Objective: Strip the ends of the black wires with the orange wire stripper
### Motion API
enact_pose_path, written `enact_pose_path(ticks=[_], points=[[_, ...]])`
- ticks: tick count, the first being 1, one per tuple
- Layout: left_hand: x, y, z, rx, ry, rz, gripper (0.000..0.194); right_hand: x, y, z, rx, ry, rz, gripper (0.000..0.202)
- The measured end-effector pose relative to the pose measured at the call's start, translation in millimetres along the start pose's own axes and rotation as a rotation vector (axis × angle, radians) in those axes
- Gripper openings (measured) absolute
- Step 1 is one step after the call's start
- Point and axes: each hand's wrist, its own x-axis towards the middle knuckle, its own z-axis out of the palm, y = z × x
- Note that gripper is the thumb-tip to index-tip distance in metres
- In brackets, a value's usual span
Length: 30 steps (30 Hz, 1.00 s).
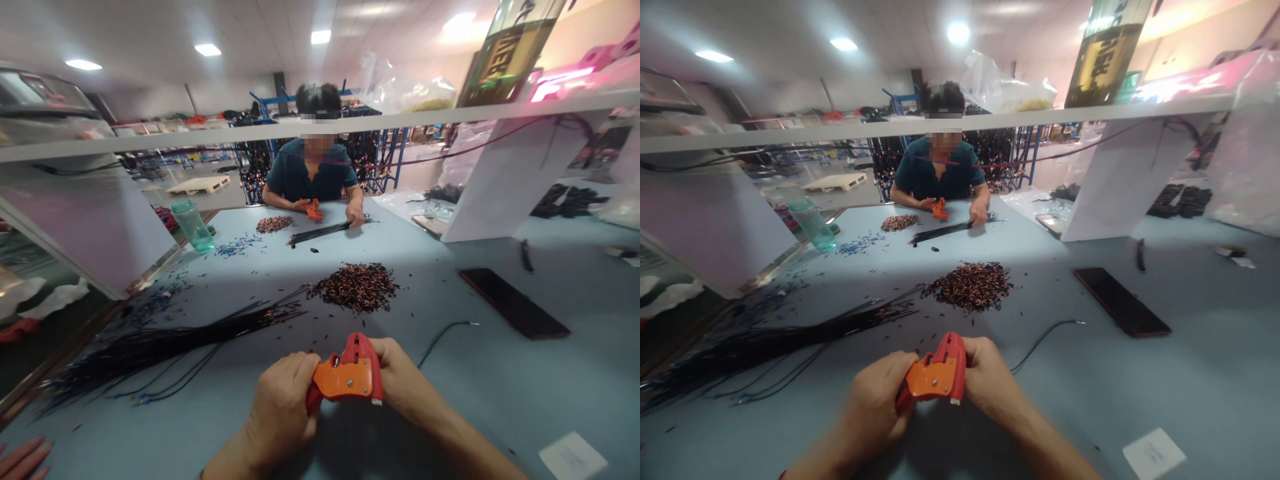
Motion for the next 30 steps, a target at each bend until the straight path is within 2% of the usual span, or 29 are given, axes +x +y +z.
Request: enact_pose_path(ticks=[6, 13, 20, 22, 25, 30], points=[[-0.2, 1.9, -0.5, -0.009, -0.012, -0.028, 0.009, 1.4, 5.7, -1.5, 0.009, -0.019, 0.045, 0.010], [-5.8, 0.3, 2.7, -0.061, -0.011, -0.043, 0.014, 3.5, 11.4, -1.3, 0.041, -0.003, 0.087, 0.011], [-3.9, -1.0, 0.7, -0.201, -0.016, -0.109, 0.008, 5.7, 9.7, -3.8, 0.029, -0.024, 0.008, 0.009], [-0.2, -0.2, -4.6, -0.313, -0.035, -0.175, 0.007, 5.2, 6.1, -6.8, -0.033, 0.001, -0.041, 0.014], [4.5, 0.7, -10.8, -0.599, -0.090, -0.353, 0.016, 4.0, 2.3, -11.9, -0.135, 0.083, -0.092, 0.018], [5.7, 2.2, -11.2, -1.390, -0.275, -0.688, 0.029, 2.2, -0.2, -18.0, -0.247, 0.155, -0.152, 0.015]])
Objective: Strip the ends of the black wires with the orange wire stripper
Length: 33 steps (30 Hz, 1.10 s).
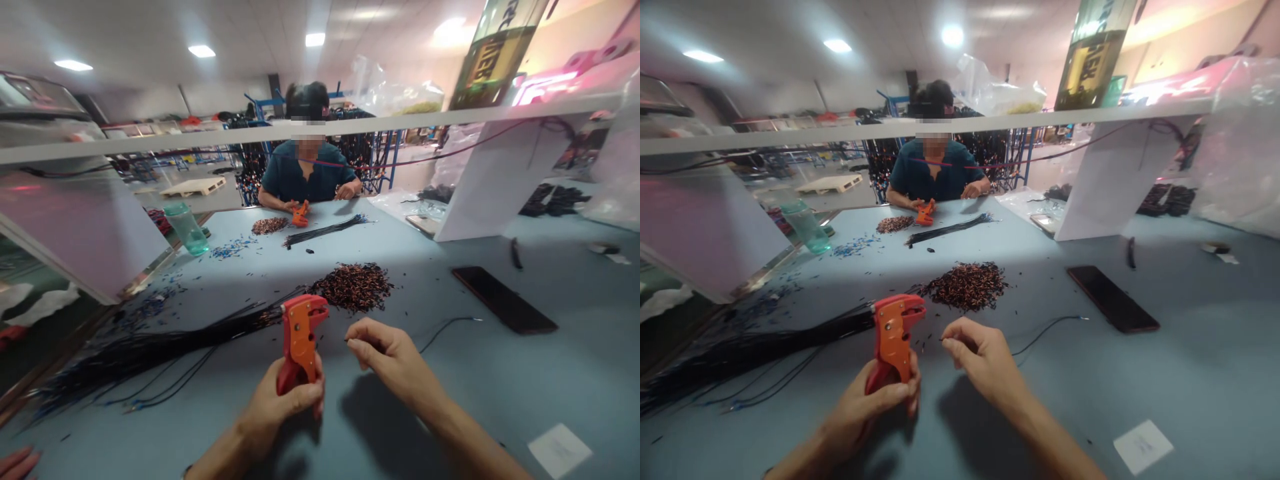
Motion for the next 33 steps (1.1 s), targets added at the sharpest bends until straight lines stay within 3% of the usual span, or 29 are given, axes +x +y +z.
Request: enact_pose_path(ticks=[4, 9, 15, 33], points=[[-2.1, -1.8, 2.6, -0.368, -0.194, -0.180, 0.039, -1.5, -4.4, -3.9, -0.041, 0.067, -0.032, 0.016], [-3.9, -3.3, 1.9, -0.416, -0.279, -0.235, 0.038, -2.6, -9.1, -5.7, -0.088, 0.112, -0.128, 0.015], [-3.6, -3.1, 1.4, -0.410, -0.280, -0.237, 0.037, -1.3, -7.3, -7.3, -0.204, 0.165, -0.322, 0.014], [-3.3, -4.4, 3.2, -0.385, -0.250, -0.252, 0.036, -4.2, -7.0, -4.9, -0.290, 0.183, -0.355, 0.016]])
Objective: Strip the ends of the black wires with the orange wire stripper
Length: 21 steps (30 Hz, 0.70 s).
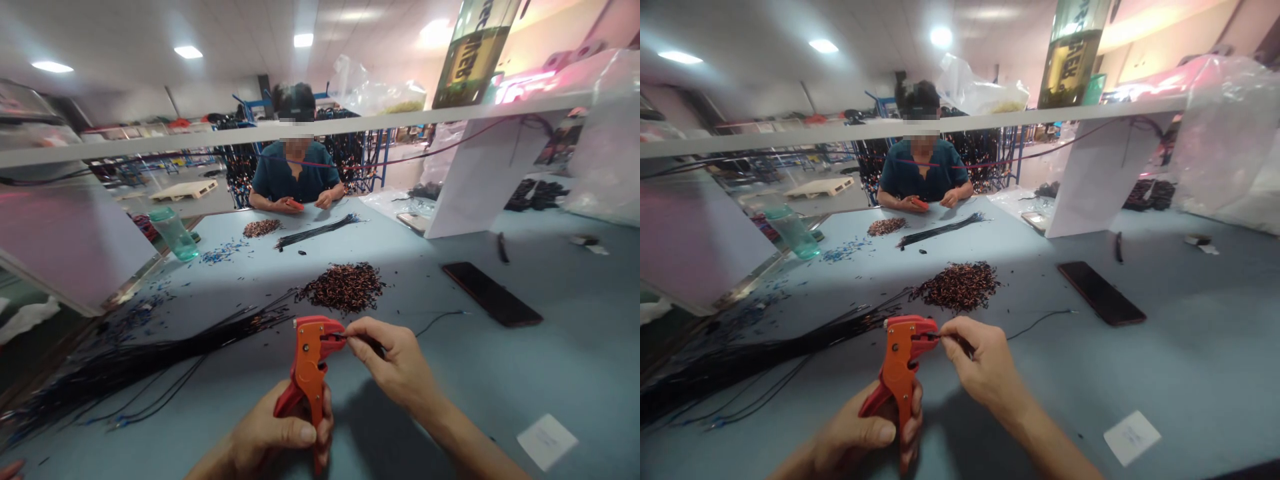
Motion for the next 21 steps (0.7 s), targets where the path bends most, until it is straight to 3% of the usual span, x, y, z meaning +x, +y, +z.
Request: enact_pose_path(ticks=[21], points=[[0.2, -1.2, 3.4, 0.086, 0.075, -0.046, 0.036, -2.1, -6.5, -4.3, -0.055, -0.014, -0.069, 0.017]])
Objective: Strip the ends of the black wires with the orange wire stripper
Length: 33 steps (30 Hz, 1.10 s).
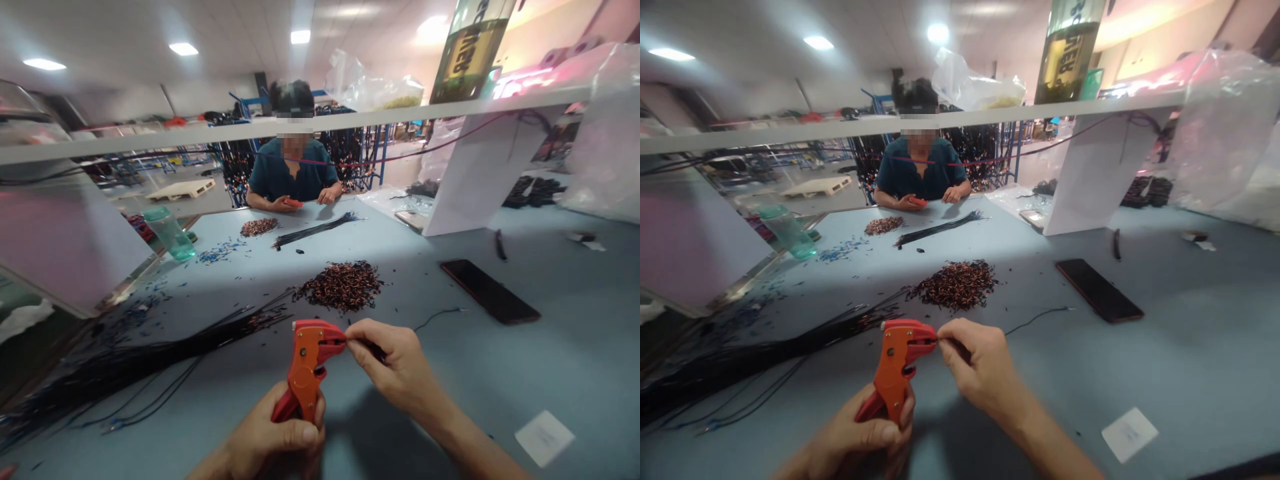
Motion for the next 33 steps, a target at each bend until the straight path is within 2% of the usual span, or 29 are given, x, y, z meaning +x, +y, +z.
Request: enact_pose_path(ticks=[16, 22, 33], points=[[-1.2, -13.9, 2.0, 0.065, 0.038, 0.031, 0.049, -3.2, -2.1, 2.4, -0.027, -0.027, 0.013, 0.019], [-0.5, -15.3, 1.6, -0.012, 0.095, 0.012, 0.048, -4.2, 2.4, 6.8, -0.041, -0.028, 0.052, 0.019], [2.6, -10.8, 4.3, -0.061, 0.051, 0.059, 0.047, -0.8, 8.1, 4.7, -0.071, -0.017, 0.018, 0.019]])
